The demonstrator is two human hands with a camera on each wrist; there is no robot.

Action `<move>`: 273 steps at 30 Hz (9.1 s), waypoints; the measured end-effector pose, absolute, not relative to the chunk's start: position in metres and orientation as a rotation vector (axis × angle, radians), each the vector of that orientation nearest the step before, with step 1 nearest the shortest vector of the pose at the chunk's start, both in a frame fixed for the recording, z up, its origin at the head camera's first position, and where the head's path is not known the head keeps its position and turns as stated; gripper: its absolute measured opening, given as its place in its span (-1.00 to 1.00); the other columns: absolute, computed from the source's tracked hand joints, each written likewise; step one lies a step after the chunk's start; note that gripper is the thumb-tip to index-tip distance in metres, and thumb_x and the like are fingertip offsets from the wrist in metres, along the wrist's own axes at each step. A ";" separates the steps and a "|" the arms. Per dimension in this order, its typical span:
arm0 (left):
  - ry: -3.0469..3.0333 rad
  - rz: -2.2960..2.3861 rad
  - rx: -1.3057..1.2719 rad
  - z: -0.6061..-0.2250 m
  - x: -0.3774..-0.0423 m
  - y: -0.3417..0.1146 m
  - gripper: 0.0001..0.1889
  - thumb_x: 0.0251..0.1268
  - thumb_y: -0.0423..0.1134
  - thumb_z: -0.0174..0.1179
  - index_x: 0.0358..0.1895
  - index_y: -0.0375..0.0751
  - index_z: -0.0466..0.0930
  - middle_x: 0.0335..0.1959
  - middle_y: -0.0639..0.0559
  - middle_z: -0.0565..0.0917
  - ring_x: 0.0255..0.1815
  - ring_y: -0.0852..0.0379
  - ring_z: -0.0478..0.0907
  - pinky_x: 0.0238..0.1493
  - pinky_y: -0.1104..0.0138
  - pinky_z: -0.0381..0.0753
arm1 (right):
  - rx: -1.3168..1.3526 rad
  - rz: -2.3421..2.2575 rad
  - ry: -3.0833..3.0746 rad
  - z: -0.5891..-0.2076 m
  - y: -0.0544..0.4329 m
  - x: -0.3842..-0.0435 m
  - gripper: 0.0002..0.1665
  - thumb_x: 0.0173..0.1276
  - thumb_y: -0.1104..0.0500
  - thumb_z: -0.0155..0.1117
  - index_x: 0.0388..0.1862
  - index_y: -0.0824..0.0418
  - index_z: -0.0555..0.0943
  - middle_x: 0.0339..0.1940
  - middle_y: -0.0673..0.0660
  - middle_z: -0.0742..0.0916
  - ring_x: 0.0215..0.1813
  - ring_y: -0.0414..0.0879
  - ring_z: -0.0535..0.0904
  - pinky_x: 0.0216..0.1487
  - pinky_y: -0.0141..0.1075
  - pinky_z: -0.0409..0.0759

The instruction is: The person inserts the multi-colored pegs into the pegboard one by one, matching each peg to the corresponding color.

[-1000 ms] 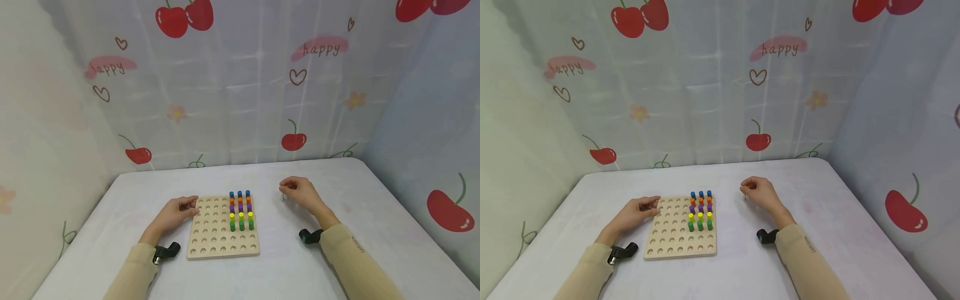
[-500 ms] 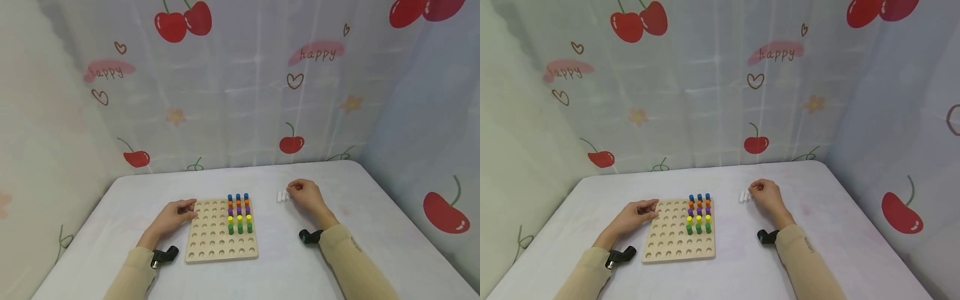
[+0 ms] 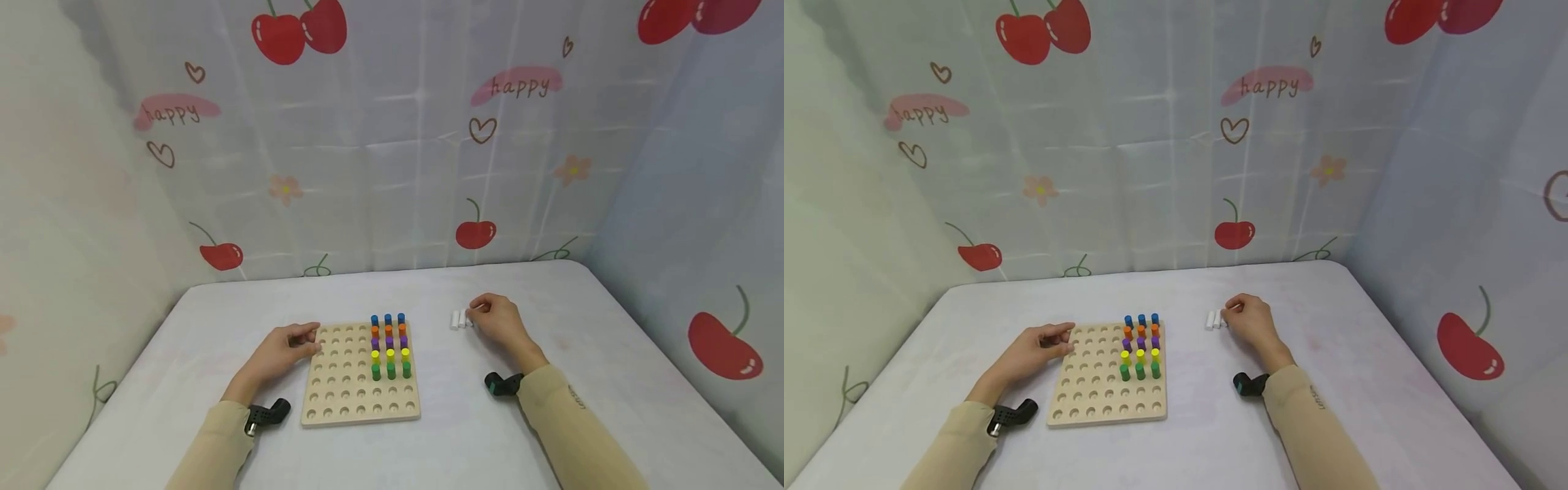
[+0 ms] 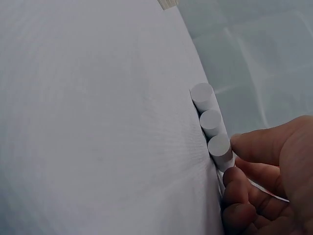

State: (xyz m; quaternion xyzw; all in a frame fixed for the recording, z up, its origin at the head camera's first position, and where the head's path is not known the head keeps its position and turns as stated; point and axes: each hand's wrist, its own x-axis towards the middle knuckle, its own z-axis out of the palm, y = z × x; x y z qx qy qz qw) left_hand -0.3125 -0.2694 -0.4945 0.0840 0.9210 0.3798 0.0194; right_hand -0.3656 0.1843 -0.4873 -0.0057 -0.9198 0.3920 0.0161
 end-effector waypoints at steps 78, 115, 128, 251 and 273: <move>2.828 1.224 0.265 -0.495 -0.313 -0.270 -0.42 0.32 -0.08 0.43 0.38 -0.10 0.58 -0.11 0.10 0.67 -0.02 0.08 0.50 0.15 0.15 0.45 | 0.298 1.431 -2.801 -0.459 0.164 -0.344 -0.67 0.43 0.15 0.32 0.14 0.16 0.70 -0.04 0.14 0.75 -0.02 0.02 0.62 -0.13 -0.25 0.59; 2.834 1.212 0.273 -0.495 -0.315 -0.271 -0.42 0.32 -0.06 0.42 0.38 -0.12 0.58 -0.11 0.08 0.67 -0.04 0.07 0.49 0.13 0.15 0.45 | 1.156 1.406 -2.749 -0.428 0.084 -0.277 -0.83 0.40 0.17 0.43 -0.05 0.05 0.72 -0.26 -0.13 0.69 -0.18 -0.17 0.58 -0.11 -0.31 0.63; 2.840 1.195 0.287 -0.496 -0.316 -0.272 -0.43 0.33 -0.07 0.41 0.37 -0.13 0.58 -0.13 0.07 0.66 -0.06 0.08 0.49 0.08 0.18 0.45 | 1.241 1.310 -2.794 -0.439 0.066 -0.266 -0.82 0.38 0.22 0.45 -0.06 0.09 0.76 -0.23 -0.14 0.73 -0.37 -0.29 0.51 -0.30 -0.42 0.54; 2.836 1.212 0.281 -0.496 -0.315 -0.271 -0.44 0.33 -0.10 0.42 0.37 -0.13 0.58 -0.12 0.06 0.67 -0.05 0.08 0.50 0.12 0.15 0.46 | 0.024 1.069 -2.978 -0.474 0.165 -0.363 -0.61 0.43 0.08 0.29 0.10 0.30 0.67 -0.02 0.29 0.74 -0.05 0.08 0.62 -0.08 -0.14 0.62; 2.834 1.210 0.280 -0.495 -0.315 -0.270 -0.44 0.33 -0.11 0.42 0.37 -0.13 0.58 -0.12 0.06 0.67 -0.05 0.08 0.50 0.11 0.15 0.46 | 0.026 1.007 -2.980 -0.471 0.160 -0.359 -0.69 0.45 0.15 0.19 0.01 0.21 0.77 -0.08 0.22 0.75 -0.07 0.07 0.58 -0.11 -0.14 0.56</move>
